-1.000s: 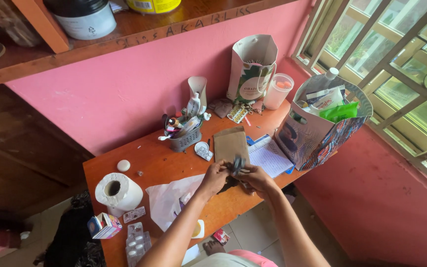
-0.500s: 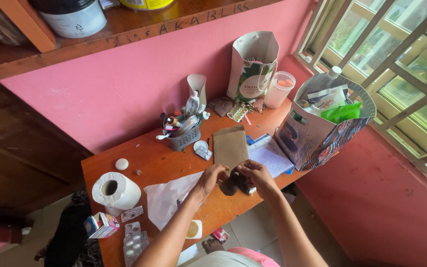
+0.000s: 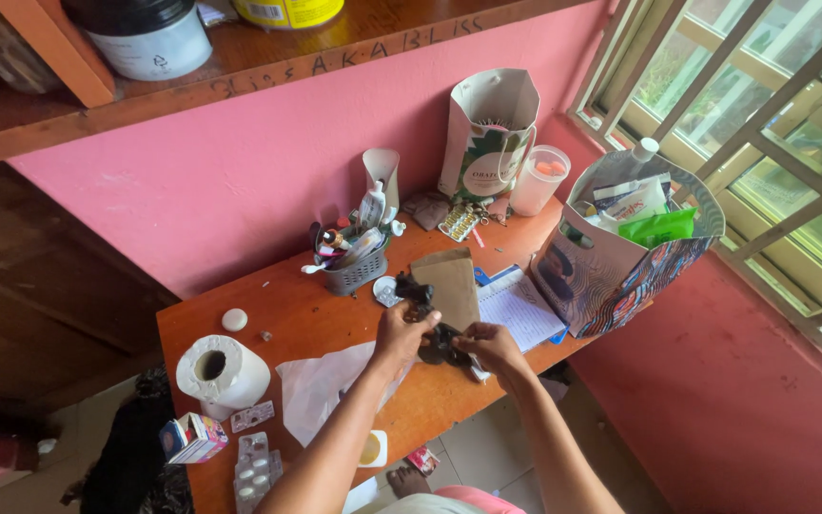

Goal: Organizing various toiletries, medications, and personal items on a desk and packing some into a plastic bag.

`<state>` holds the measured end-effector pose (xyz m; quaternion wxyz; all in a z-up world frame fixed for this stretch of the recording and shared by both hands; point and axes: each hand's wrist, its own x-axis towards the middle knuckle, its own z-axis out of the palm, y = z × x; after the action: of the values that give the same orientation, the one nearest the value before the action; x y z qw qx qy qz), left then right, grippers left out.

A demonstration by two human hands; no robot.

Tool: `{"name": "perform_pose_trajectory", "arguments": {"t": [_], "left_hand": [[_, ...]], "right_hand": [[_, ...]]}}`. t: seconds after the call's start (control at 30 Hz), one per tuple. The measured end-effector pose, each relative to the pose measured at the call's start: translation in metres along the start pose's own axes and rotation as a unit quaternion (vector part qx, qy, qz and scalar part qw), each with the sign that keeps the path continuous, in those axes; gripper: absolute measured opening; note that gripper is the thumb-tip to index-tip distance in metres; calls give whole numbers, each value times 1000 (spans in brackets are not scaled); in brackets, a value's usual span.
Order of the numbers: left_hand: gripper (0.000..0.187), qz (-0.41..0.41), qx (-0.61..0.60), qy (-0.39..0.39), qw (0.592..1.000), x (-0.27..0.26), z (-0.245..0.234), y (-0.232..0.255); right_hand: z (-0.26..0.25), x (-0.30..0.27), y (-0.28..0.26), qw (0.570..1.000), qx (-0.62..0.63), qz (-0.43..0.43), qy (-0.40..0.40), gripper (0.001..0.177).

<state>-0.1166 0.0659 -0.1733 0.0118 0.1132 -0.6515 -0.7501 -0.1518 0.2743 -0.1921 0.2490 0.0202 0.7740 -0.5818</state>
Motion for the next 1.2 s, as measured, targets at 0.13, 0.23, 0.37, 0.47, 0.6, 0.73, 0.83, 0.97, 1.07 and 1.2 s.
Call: {"name": "perform_pose_trajectory", "arguments": {"t": [0.13, 0.23, 0.37, 0.47, 0.6, 0.73, 0.83, 0.97, 1.07, 1.2], "left_hand": [[26, -68, -36, 96, 992, 2, -1, 18], [31, -93, -35, 113, 989, 6, -1, 12], [34, -58, 89, 127, 986, 11, 2, -4], [34, -67, 62, 113, 989, 10, 7, -10], [35, -60, 20, 81, 995, 15, 9, -20], [51, -4, 114, 70, 991, 17, -6, -57], [62, 54, 276, 60, 958, 12, -17, -75], [43, 8, 374, -9, 927, 5, -25, -93], [38, -27, 406, -28, 913, -5, -20, -71], [50, 36, 370, 84, 925, 24, -19, -110]], "right_hand": [[-8, -7, -3, 993, -94, 62, 24, 23], [-18, -6, 10, 993, -55, 99, 31, 25], [-14, -11, 2, 951, -276, 62, 126, 35], [5, -27, -24, 926, -342, 2, 161, 40], [20, -17, -39, 926, -320, -174, 99, 71], [27, 21, 15, 887, -452, -73, 53, 22], [27, 8, 11, 879, -473, -33, 57, 36], [19, -4, 4, 934, -353, -6, 62, 36], [13, 2, 7, 964, -254, 35, 74, 34], [9, -3, -5, 962, -237, 42, 130, 35]]}}
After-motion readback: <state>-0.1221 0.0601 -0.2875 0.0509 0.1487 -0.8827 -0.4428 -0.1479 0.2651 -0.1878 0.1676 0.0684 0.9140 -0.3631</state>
